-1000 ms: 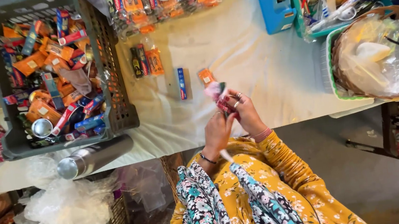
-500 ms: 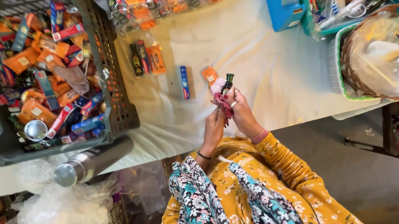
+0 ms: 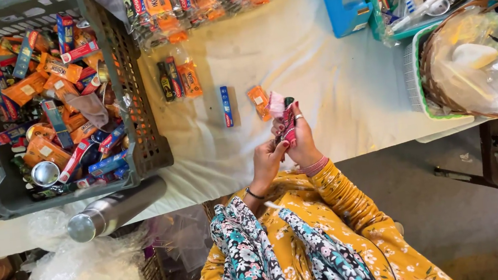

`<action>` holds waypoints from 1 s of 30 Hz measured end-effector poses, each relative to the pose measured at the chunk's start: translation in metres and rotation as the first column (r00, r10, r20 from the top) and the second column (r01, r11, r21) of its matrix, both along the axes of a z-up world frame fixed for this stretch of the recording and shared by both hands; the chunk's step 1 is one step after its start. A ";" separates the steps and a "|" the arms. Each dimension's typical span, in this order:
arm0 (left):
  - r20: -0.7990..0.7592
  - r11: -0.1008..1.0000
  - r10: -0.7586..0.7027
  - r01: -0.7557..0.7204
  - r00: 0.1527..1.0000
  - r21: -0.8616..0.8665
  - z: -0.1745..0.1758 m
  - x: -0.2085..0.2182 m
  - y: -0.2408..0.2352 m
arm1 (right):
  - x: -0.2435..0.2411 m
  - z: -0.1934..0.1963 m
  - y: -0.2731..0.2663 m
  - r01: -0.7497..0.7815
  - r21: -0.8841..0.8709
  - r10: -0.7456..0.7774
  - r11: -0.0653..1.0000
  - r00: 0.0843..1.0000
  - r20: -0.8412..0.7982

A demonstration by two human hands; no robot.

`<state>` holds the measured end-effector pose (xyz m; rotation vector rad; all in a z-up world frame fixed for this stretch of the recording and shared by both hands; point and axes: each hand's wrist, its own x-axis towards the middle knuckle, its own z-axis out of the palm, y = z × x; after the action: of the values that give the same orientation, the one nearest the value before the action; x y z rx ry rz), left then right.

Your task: The person sits at a table and packs small items, including toothpaste tubes and small bottles, into clear plastic bags. They pick up items from a crate, place them into bags, and arrange the filled bags on the table.

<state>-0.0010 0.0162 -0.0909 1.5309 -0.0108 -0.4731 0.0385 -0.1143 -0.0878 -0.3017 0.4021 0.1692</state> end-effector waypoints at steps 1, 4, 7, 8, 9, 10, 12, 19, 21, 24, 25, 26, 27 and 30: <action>0.018 0.993 0.016 -0.018 1.000 0.115 0.006 0.003 0.000 | -0.002 0.005 0.001 -0.048 0.010 0.048 0.999 0.998 -0.033; 0.041 0.947 0.045 -0.055 0.998 0.317 0.015 0.007 -0.001 | -0.014 0.014 0.012 -0.061 -0.026 0.060 0.998 0.997 -0.039; 0.105 0.919 0.100 -0.133 0.989 0.370 0.015 0.010 0.000 | -0.022 0.032 0.018 -0.052 -0.147 0.047 0.988 0.998 -0.036; 0.163 0.923 0.143 -0.191 0.976 0.334 0.014 0.011 0.001 | -0.023 0.040 0.019 -0.079 -0.217 0.067 0.973 0.996 -0.063; 0.164 0.922 0.144 -0.193 0.976 0.337 0.010 0.013 0.003 | -0.025 0.043 0.016 -0.081 -0.215 0.069 0.973 0.996 -0.062; 0.103 0.903 0.146 -0.175 0.984 0.392 0.007 0.014 0.005 | -0.026 0.045 0.014 -0.092 -0.238 0.086 0.967 0.996 -0.033; 0.042 0.883 0.152 -0.154 0.988 0.444 0.018 0.019 0.008 | -0.030 0.042 0.002 -0.101 -0.264 0.104 0.959 0.995 -0.004; 0.611 0.914 0.142 -0.340 0.779 0.221 0.091 0.031 0.018 | -0.032 0.059 -0.050 -0.354 -0.860 0.536 0.368 0.837 -0.115; 0.724 0.869 -0.044 -0.331 0.688 0.367 0.094 0.031 0.019 | -0.031 0.053 -0.062 -0.255 -0.908 0.628 0.332 0.778 0.011; 0.733 0.774 -0.314 -0.284 0.603 0.565 0.084 0.028 0.021 | -0.020 0.066 -0.069 0.002 -0.999 0.647 0.051 0.762 0.034; 0.736 0.776 -0.302 -0.292 0.605 0.559 0.083 0.028 0.021 | -0.015 0.080 -0.067 -0.080 -0.997 0.594 0.020 0.803 -0.053; 0.739 0.778 -0.291 -0.300 0.607 0.552 0.081 0.028 0.022 | -0.009 0.093 -0.066 -0.165 -0.986 0.536 -0.005 0.832 -0.142; 0.739 0.778 -0.294 -0.297 0.606 0.554 0.086 0.026 0.019 | -0.008 0.088 -0.068 -0.165 -0.986 0.534 -0.002 0.834 -0.141; 0.746 0.813 -0.228 -0.300 0.625 0.500 0.095 0.022 0.007 | 0.000 0.076 -0.074 -0.019 -0.995 0.378 -0.102 0.924 -0.056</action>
<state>0.0213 0.0231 0.0039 2.2598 -0.5759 0.3315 0.0382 -0.1884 -0.0116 -1.9975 0.1185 0.0892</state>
